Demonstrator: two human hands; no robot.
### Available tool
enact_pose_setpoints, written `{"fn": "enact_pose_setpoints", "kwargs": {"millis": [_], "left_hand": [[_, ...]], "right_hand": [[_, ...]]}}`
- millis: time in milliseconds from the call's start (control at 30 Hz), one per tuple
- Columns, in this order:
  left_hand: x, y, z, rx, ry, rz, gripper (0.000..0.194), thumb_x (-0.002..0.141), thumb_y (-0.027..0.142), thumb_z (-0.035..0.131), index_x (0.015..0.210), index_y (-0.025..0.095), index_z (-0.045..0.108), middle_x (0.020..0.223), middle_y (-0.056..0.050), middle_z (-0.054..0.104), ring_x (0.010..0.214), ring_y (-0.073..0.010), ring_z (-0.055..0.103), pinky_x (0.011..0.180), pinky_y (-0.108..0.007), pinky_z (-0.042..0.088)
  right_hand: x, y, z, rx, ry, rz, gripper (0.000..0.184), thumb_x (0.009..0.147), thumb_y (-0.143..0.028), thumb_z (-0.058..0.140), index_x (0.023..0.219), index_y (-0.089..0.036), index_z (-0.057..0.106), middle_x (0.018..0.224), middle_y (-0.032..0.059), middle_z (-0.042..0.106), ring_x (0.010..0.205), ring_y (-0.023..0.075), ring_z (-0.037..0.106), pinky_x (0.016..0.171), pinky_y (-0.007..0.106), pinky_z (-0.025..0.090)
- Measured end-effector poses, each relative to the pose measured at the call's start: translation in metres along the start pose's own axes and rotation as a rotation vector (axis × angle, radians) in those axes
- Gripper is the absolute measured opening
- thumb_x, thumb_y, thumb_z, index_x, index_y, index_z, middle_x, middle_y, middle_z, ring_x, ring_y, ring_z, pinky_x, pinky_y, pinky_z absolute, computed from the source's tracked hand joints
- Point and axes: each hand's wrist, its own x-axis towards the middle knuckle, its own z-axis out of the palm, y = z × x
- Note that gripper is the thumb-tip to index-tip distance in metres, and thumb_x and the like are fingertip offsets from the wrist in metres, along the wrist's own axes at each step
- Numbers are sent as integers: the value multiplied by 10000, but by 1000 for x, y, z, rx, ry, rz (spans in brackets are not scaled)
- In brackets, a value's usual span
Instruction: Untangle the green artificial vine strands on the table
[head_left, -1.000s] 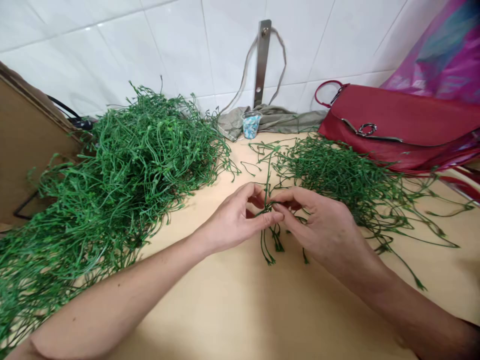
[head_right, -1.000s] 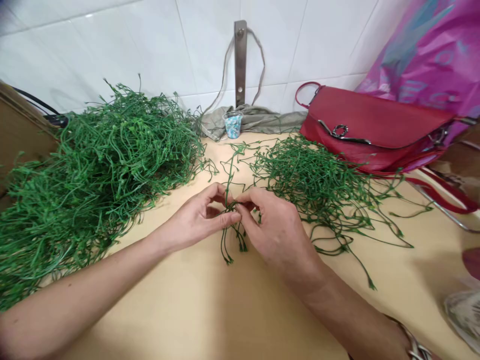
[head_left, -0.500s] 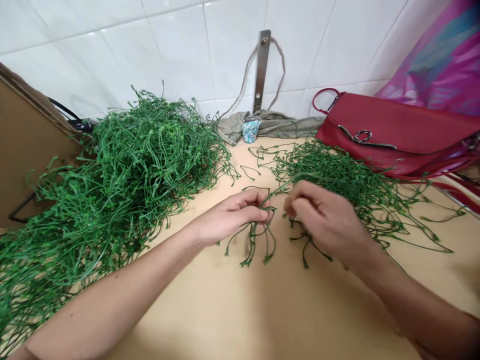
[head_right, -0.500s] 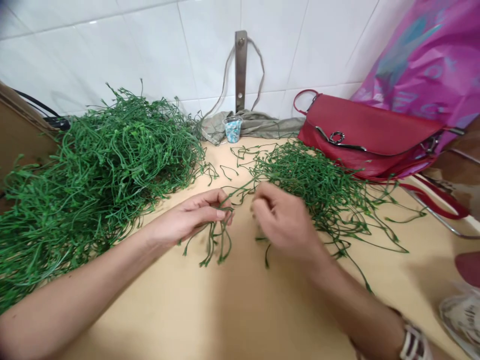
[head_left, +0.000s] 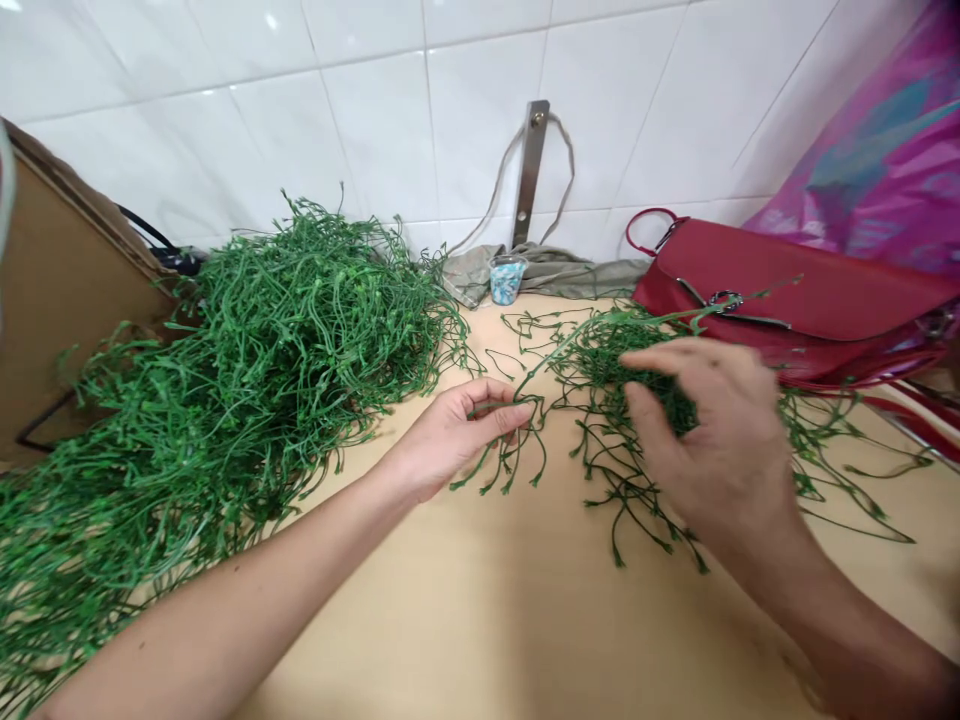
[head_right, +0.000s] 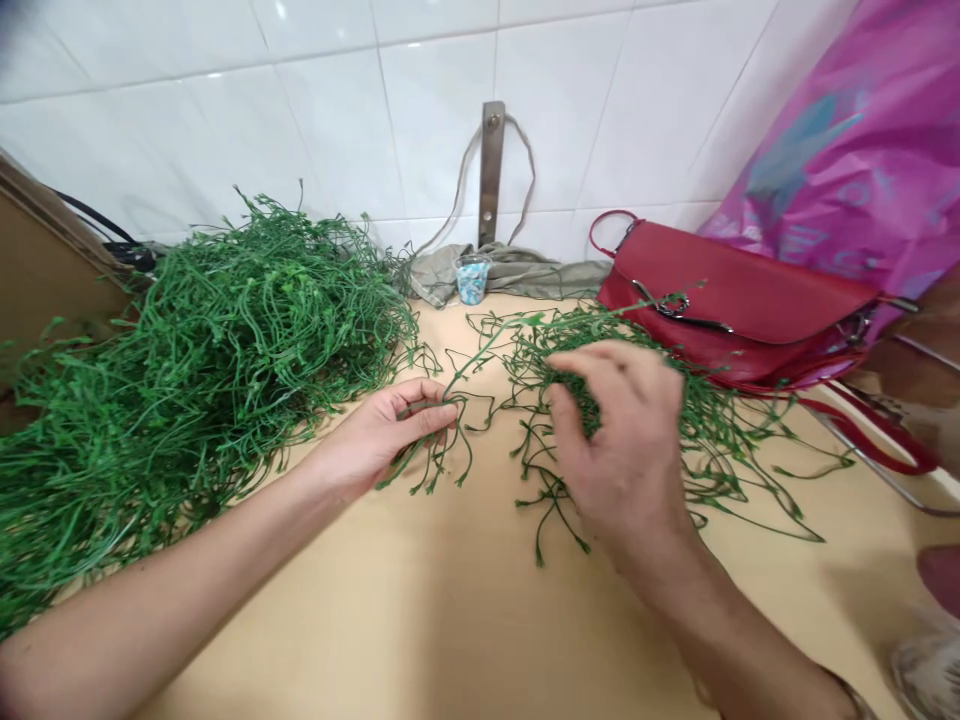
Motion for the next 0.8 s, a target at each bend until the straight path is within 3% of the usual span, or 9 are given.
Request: {"fn": "enact_pose_setpoints", "kwargs": {"millis": [67, 133, 200, 267, 400, 533, 633, 800], "left_hand": [[-1, -2, 2, 2, -5, 16, 253, 788, 306, 810, 843, 158, 613, 703, 35, 623, 640, -67, 538, 645, -213, 417], [-1, -5, 4, 24, -23, 37, 259, 760, 282, 824, 843, 150, 617, 747, 28, 631, 674, -68, 556, 678, -219, 437], [-2, -8, 6, 66, -45, 50, 267, 721, 234, 836, 836, 146, 612, 775, 26, 633, 689, -69, 563, 688, -224, 442], [-2, -9, 7, 122, -62, 40, 261, 713, 200, 822, 846, 151, 602, 753, 35, 620, 649, -65, 539, 644, -223, 422], [-4, -8, 5, 260, -69, 46, 166, 802, 192, 734, 917, 152, 622, 778, 19, 645, 645, -70, 538, 640, -229, 421], [-4, -7, 4, 376, -88, 143, 162, 834, 173, 697, 984, 152, 642, 975, -43, 698, 852, -114, 624, 783, -255, 471], [-5, -10, 3, 407, -108, 120, 225, 852, 196, 689, 1061, 164, 612, 1012, -57, 683, 903, -135, 617, 789, -268, 476], [-7, -10, 3, 345, -168, 84, 464, 800, 254, 775, 1206, 180, 562, 1154, -76, 601, 924, -134, 574, 806, -279, 483]], "right_hand": [[-5, -18, 2, 194, -222, 88, 240, 930, -389, 578, 961, -218, 744, 959, 104, 743, 977, 276, 673, 911, 464, 530], [-9, -33, 4, 401, -467, 297, 290, 906, -481, 605, 949, -226, 736, 909, 74, 762, 849, 236, 688, 781, 390, 550], [-11, -41, 6, 542, -599, 508, 361, 847, -559, 655, 912, -212, 725, 877, 74, 766, 767, 216, 679, 699, 351, 536], [-11, -41, 7, 646, -624, 649, 378, 767, -579, 726, 838, -208, 704, 834, 66, 760, 751, 205, 666, 689, 330, 525], [-7, -33, 6, 805, -646, 784, 357, 649, -523, 814, 754, -222, 654, 789, 39, 736, 773, 194, 645, 718, 312, 509], [-3, -32, 1, 800, -647, 786, 257, 651, -386, 764, 703, -233, 564, 705, -12, 626, 706, 157, 571, 620, 273, 424], [-4, -34, 1, 755, -644, 761, 174, 623, -263, 676, 687, -236, 517, 645, -47, 526, 625, 126, 483, 555, 253, 336], [-4, -35, 5, 881, -528, 749, 147, 618, -229, 623, 725, -233, 521, 772, -3, 643, 763, 163, 588, 659, 283, 426]]}}
